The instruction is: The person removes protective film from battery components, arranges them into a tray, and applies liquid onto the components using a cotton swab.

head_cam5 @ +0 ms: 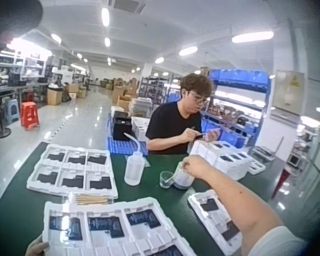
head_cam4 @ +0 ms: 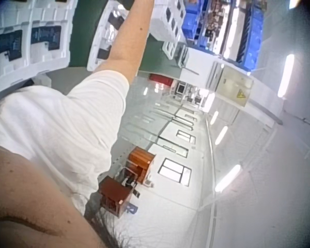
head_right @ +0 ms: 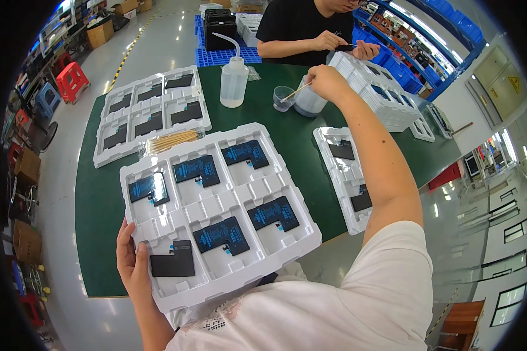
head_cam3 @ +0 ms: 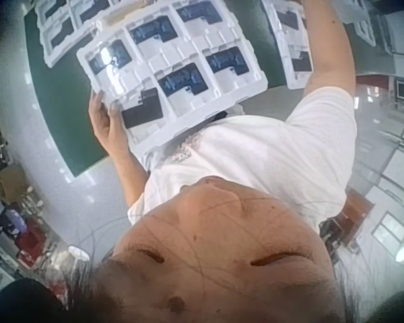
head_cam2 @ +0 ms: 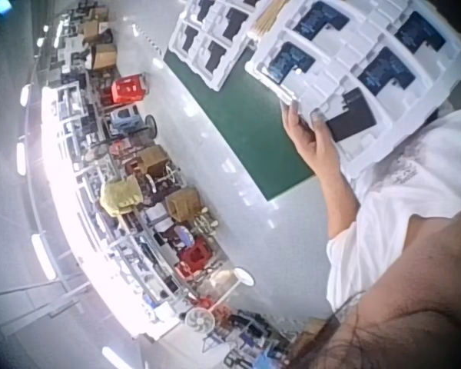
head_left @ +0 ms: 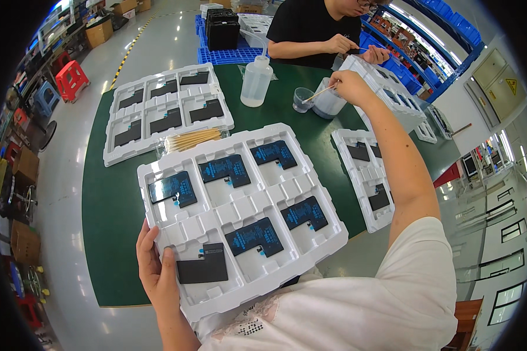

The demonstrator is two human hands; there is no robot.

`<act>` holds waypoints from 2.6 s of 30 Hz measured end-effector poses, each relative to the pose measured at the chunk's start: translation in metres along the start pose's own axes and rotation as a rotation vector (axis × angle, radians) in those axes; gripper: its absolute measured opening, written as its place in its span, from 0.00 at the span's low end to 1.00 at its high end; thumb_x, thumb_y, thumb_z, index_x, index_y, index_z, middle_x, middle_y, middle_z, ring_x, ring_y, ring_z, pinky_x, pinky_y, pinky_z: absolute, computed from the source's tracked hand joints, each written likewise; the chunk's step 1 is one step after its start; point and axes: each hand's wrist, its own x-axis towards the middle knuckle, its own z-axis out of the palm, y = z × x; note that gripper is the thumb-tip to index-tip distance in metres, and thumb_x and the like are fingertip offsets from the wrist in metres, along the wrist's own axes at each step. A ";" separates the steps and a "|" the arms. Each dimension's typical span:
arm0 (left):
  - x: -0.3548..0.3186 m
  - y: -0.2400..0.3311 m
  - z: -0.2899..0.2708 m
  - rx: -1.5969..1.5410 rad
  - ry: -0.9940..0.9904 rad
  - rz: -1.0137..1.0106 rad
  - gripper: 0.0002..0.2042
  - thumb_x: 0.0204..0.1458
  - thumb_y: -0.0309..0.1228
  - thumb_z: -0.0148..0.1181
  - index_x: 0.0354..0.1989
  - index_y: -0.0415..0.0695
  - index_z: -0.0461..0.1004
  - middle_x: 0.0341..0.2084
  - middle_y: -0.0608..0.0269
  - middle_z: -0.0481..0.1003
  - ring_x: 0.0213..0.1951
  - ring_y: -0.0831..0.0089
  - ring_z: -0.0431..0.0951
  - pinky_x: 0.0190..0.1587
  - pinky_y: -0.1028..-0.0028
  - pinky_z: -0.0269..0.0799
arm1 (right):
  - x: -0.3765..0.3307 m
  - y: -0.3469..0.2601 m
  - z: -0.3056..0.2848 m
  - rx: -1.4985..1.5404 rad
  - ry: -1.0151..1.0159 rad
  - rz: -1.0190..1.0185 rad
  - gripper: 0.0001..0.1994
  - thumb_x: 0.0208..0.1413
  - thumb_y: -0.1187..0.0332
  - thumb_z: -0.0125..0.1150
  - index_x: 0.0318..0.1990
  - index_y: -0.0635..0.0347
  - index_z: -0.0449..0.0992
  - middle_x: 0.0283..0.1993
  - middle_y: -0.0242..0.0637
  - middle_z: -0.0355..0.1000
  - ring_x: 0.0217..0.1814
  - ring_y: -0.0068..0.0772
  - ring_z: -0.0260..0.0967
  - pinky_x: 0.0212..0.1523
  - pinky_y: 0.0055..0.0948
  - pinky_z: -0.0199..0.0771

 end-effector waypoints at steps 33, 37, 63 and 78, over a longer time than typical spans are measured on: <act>-0.001 0.000 0.000 -0.007 0.013 0.000 0.20 0.52 0.19 0.47 0.55 0.36 0.66 0.63 0.47 0.55 0.63 0.60 0.59 0.65 0.65 0.51 | -0.085 -0.024 0.023 -0.050 0.396 0.032 0.10 0.57 0.66 0.49 0.33 0.62 0.74 0.31 0.50 0.74 0.36 0.55 0.71 0.38 0.45 0.70; 0.000 -0.002 -0.001 -0.011 0.011 0.003 0.20 0.52 0.19 0.47 0.55 0.35 0.66 0.63 0.47 0.55 0.64 0.60 0.58 0.65 0.65 0.50 | -0.104 -0.029 0.029 0.140 0.286 0.078 0.09 0.56 0.68 0.52 0.38 0.64 0.74 0.31 0.50 0.74 0.36 0.55 0.71 0.38 0.45 0.70; -0.011 0.057 -0.014 0.787 -0.264 0.282 0.14 0.38 0.25 0.64 0.36 0.41 0.77 0.63 0.50 0.60 0.68 0.47 0.48 0.65 0.54 0.47 | -0.120 -0.045 0.041 0.245 0.456 0.128 0.11 0.57 0.68 0.52 0.41 0.64 0.76 0.34 0.50 0.75 0.36 0.50 0.73 0.38 0.39 0.71; -0.023 0.062 -0.011 0.834 -0.287 0.194 0.13 0.39 0.26 0.67 0.34 0.40 0.73 0.63 0.48 0.57 0.67 0.44 0.49 0.63 0.51 0.50 | -0.128 -0.057 0.050 0.317 0.692 0.124 0.09 0.55 0.70 0.54 0.37 0.67 0.76 0.35 0.51 0.75 0.38 0.52 0.73 0.41 0.37 0.72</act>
